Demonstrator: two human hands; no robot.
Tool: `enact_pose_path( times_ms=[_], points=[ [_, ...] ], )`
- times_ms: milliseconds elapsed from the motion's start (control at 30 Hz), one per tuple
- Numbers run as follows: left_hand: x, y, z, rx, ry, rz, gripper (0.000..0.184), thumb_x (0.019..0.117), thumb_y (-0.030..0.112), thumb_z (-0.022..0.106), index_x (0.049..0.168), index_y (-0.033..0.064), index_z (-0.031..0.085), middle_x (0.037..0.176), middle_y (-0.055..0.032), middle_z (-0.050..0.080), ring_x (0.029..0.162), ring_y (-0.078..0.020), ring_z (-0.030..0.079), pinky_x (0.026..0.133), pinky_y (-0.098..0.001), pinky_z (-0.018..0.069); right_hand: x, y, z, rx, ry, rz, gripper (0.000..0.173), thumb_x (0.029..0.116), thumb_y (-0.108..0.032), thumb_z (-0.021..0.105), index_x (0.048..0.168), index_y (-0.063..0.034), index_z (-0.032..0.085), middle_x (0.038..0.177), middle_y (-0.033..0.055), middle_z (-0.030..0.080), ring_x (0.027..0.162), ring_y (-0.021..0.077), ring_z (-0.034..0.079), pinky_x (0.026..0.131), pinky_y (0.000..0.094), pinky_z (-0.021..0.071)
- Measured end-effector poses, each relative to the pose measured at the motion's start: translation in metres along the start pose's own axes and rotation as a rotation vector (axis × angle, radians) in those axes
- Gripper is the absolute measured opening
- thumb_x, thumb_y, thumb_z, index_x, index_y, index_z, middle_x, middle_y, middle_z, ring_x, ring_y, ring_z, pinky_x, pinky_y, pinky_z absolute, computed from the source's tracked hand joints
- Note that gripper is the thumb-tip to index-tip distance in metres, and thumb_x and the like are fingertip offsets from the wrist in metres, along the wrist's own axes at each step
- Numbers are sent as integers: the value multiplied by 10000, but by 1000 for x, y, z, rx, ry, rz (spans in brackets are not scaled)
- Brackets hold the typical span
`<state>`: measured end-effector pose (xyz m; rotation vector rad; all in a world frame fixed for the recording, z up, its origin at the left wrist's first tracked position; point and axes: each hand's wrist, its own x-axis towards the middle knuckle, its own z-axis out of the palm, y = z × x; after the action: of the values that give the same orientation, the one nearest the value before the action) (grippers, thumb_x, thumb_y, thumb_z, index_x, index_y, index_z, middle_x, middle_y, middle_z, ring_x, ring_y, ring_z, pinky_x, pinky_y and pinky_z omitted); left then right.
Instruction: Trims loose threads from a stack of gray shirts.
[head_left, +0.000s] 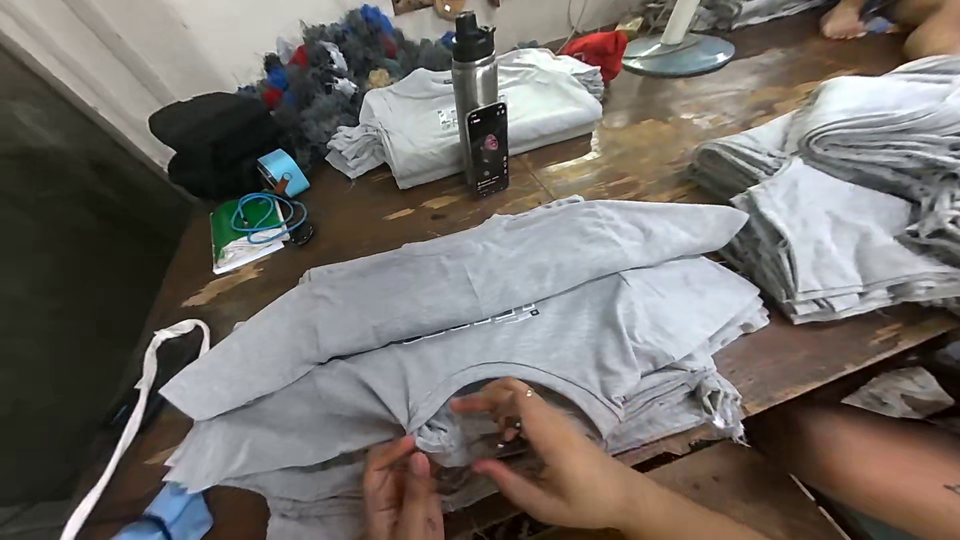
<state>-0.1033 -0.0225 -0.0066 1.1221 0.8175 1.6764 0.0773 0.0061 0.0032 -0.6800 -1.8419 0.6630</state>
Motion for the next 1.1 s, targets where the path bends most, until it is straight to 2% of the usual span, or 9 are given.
enact_pose_path(
  times_ms=[67, 200, 367, 567, 700, 767, 867, 1000, 1100],
  points=[
    [-4, -5, -5, 60, -37, 55, 201, 991, 267, 654, 1169, 332, 719, 1103, 149, 730, 1000, 12, 682, 880, -194, 567, 7, 2, 11, 58, -32, 5, 378, 1009, -196, 606, 1312, 26, 560, 1277, 155, 678, 1148, 189, 638, 976, 288, 520],
    [-8, -8, -11, 125, -103, 109, 228, 993, 227, 658, 1183, 331, 728, 1106, 156, 714, 1001, 20, 665, 874, -173, 557, 11, 4, 18, 28, 1, 16, 161, 945, -114, 637, 1088, -41, 646, 1034, 74, 740, 1000, 171, 665, 939, 346, 510],
    [-7, -9, -9, 172, -112, 155, 225, 1004, 197, 643, 1172, 324, 722, 1095, 179, 681, 983, 55, 635, 854, -128, 533, 6, 7, 13, -24, 148, -55, 131, 919, -153, 740, 935, -66, 645, 831, 30, 693, 843, 109, 625, 856, 253, 487],
    [-7, -9, -9, 127, -63, 112, 212, 996, 201, 656, 1162, 311, 727, 1089, 150, 689, 982, 20, 653, 849, -157, 555, -1, 5, 3, 109, 55, -21, 200, 960, -172, 688, 998, -45, 538, 907, 83, 661, 860, 117, 636, 809, 234, 529],
    [-8, -9, -10, 153, -104, 138, 265, 994, 205, 658, 1229, 317, 702, 1140, 162, 689, 1005, 36, 652, 858, -141, 549, 1, 2, 10, 9, 107, -52, 314, 947, -277, 742, 992, -100, 488, 1150, 73, 695, 1140, 164, 621, 1017, 302, 473],
    [-9, -10, -11, 153, -127, 154, 282, 990, 197, 663, 1248, 307, 701, 1174, 149, 686, 1030, 22, 653, 870, -154, 555, 0, 2, 18, -66, 178, -50, 263, 929, -237, 758, 973, -123, 525, 1076, 17, 733, 1100, 146, 642, 991, 302, 489],
    [-11, -13, -9, 162, -136, 180, 324, 965, 165, 699, 1263, 291, 696, 1185, 142, 664, 1040, 14, 646, 880, -155, 553, -2, 2, 24, -132, 255, -80, 154, 936, -156, 732, 960, -130, 582, 913, -28, 720, 926, 103, 629, 887, 277, 467],
    [-13, -16, 2, 288, -64, 239, 353, 891, 121, 783, 1193, 295, 725, 1180, 162, 644, 1047, 39, 622, 873, -128, 542, -7, -3, 24, -134, 236, -100, 157, 934, -147, 709, 942, -138, 553, 886, -24, 690, 861, 98, 598, 837, 262, 450],
    [-13, -19, 7, 352, -22, 291, 297, 896, 173, 786, 1159, 305, 744, 1197, 187, 640, 1080, 57, 605, 899, -115, 525, -10, -6, 25, 16, 201, -74, 142, 935, -139, 709, 943, -116, 570, 867, 1, 696, 845, 104, 615, 827, 268, 470]
  ],
)
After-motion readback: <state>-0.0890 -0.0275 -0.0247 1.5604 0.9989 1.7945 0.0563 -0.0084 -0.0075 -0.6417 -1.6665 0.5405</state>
